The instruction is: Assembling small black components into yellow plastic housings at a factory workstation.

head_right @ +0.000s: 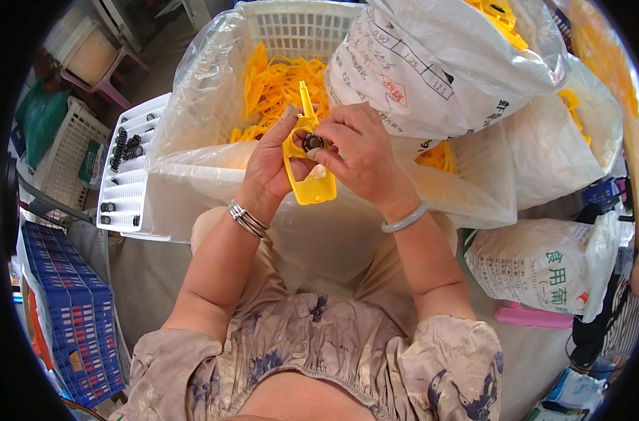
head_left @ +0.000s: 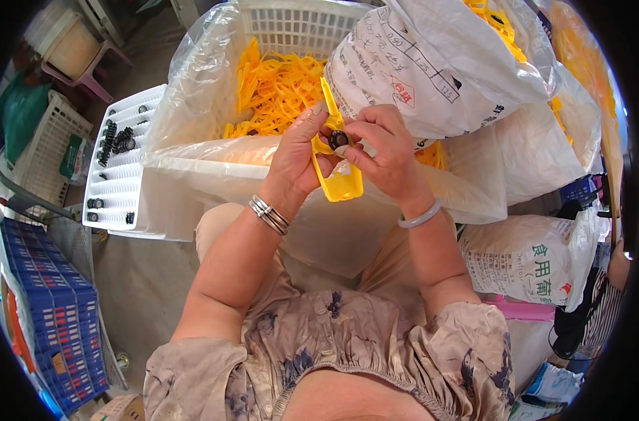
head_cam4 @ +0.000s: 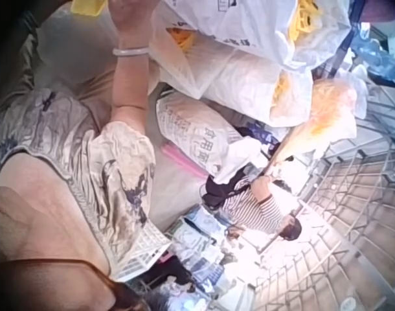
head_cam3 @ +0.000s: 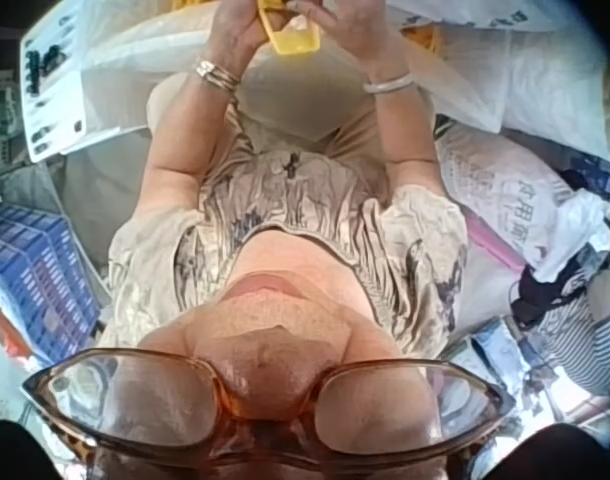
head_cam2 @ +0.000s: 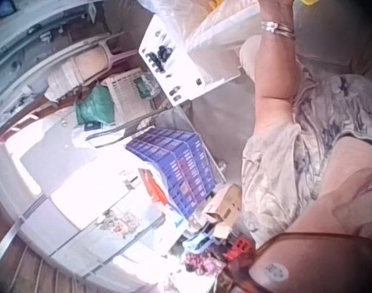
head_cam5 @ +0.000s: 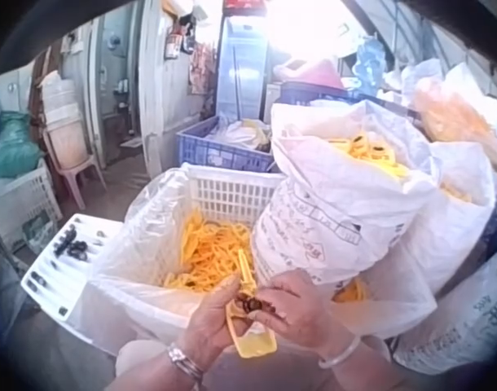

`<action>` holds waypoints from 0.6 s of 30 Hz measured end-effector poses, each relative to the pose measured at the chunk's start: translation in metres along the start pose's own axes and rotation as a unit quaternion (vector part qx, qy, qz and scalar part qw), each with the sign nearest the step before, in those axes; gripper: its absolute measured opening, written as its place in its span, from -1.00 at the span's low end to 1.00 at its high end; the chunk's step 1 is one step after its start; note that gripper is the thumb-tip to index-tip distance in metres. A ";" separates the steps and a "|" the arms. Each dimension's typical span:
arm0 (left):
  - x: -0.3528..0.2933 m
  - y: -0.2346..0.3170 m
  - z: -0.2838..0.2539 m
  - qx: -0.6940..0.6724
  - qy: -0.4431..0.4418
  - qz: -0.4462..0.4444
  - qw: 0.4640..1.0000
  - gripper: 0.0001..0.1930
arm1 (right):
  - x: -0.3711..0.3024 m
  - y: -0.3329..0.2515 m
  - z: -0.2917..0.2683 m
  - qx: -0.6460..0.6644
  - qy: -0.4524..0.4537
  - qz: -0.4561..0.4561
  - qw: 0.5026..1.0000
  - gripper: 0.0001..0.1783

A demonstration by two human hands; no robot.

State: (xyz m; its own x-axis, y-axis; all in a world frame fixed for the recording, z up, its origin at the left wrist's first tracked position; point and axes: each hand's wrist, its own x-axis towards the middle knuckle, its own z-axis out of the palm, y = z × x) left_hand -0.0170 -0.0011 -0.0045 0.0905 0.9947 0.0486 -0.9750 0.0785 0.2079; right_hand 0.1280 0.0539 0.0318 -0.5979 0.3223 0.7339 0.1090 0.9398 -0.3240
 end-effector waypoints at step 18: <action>0.001 -0.005 0.011 0.111 0.073 0.065 0.989 -0.65 | -0.002 -0.004 0.004 -0.027 0.000 0.001 1.000 -0.75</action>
State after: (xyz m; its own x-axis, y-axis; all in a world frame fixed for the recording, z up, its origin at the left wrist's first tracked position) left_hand -0.0102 -0.0013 0.0055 -0.0779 0.9958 -0.0488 -0.9061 -0.0503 0.4200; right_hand 0.1251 0.0494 0.0290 -0.5973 0.3245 0.7335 0.1523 0.9437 -0.2935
